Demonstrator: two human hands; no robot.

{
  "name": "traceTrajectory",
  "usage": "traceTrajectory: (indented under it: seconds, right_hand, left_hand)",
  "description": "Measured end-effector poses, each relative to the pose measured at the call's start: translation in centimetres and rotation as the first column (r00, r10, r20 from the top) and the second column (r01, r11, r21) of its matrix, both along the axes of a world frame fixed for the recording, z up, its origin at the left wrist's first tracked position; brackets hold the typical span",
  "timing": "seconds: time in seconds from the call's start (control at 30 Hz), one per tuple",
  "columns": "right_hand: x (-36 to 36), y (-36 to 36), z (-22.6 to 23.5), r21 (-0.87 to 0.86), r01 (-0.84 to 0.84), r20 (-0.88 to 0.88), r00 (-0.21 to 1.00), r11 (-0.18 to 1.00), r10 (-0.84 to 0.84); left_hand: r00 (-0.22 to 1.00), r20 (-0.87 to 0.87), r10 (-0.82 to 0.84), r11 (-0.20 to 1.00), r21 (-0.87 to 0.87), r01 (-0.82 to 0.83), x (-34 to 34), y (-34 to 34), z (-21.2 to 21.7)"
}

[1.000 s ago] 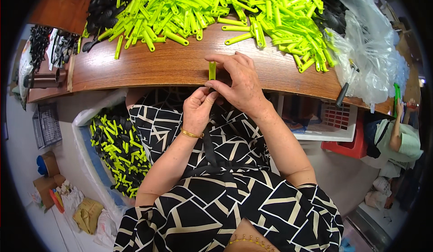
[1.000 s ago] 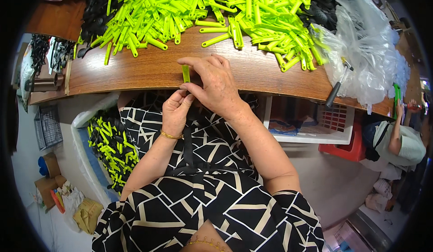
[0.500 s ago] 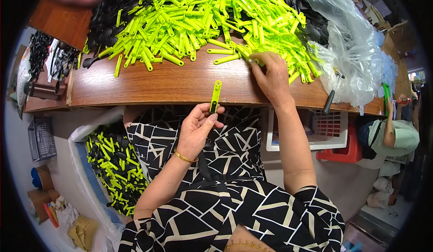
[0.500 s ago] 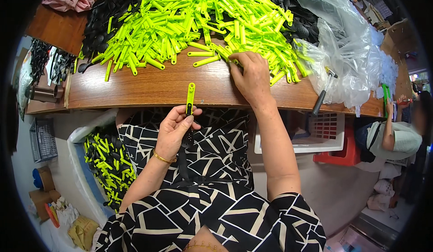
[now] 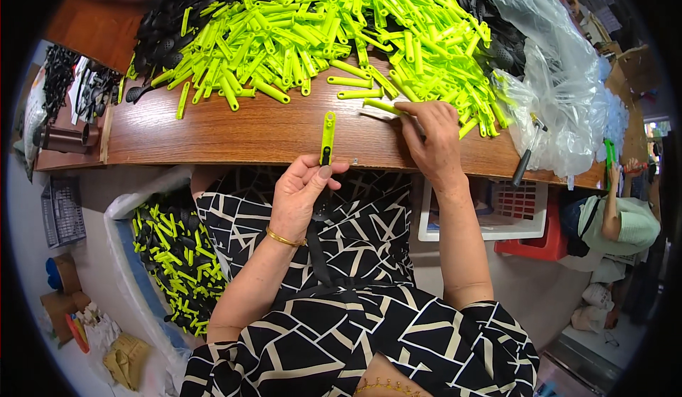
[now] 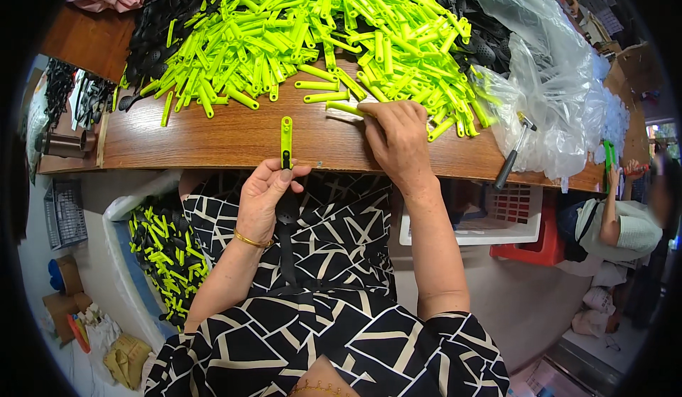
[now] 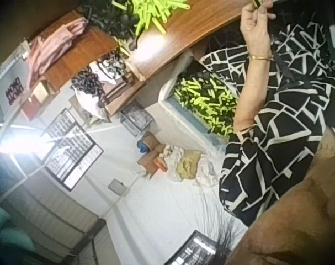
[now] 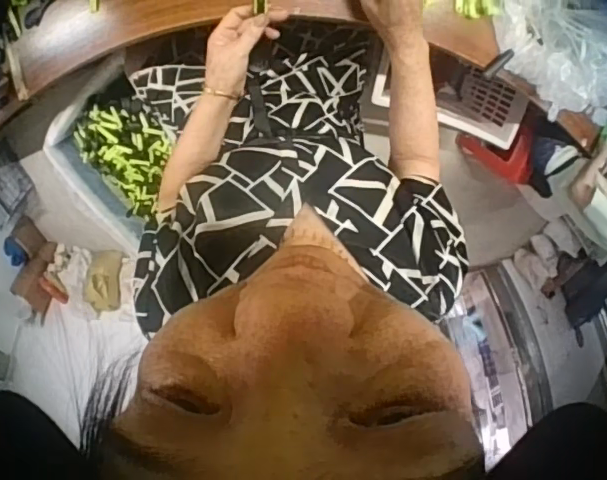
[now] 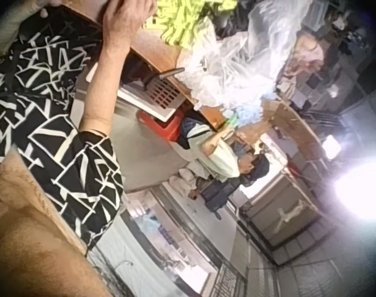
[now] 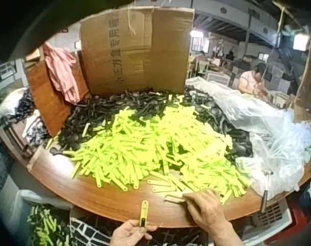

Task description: The person assembles kitchen utensils by inserting neon green plastic handles into black plastic heads. The person repeatedly picks up a handle and a head, aligns them, and presses them together to form a complete utensil. The finished items are placed into a white bin located below the table.

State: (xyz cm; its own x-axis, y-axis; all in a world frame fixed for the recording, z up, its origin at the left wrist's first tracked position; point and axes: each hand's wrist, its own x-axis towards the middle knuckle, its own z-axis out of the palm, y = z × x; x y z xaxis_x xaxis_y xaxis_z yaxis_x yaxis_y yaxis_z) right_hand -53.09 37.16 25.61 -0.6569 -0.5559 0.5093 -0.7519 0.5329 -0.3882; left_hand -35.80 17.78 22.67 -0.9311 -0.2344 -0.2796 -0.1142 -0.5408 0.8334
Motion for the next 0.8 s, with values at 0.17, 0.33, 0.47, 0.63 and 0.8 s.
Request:
traceTrajectory:
  seconds: [0.17,0.33,0.47,0.63,0.8]
  right_hand:
    - [0.0,0.4,0.4,0.056,-0.034,-0.023,0.999,0.998,0.036]
    - [-0.9,-0.1,0.7,0.047,0.029,-0.059,0.998,0.998,-0.027]
    - [-2.4,0.3,1.1,0.156,0.169,-0.109,0.982,0.973,-0.153]
    - [-3.7,2.0,1.5,0.165,0.176,-0.074,0.983,0.970,-0.166]
    - [-5.3,2.6,1.4,0.047,0.205,-0.090,0.976,0.978,-0.200]
  left_hand:
    - [0.999,0.014,0.051,0.999,-0.011,-0.051,0.0,-0.3,-0.2]
    - [0.999,0.027,0.047,0.998,-0.035,-0.046,-0.3,-0.7,-0.3]
    - [0.998,0.043,0.047,0.998,-0.035,-0.046,-0.3,-0.7,-0.6]
    - [0.998,0.052,0.044,0.999,-0.023,-0.043,-0.3,-0.8,-0.8]
    - [0.998,0.055,0.045,0.998,-0.057,-0.042,-0.5,-0.7,-0.4]
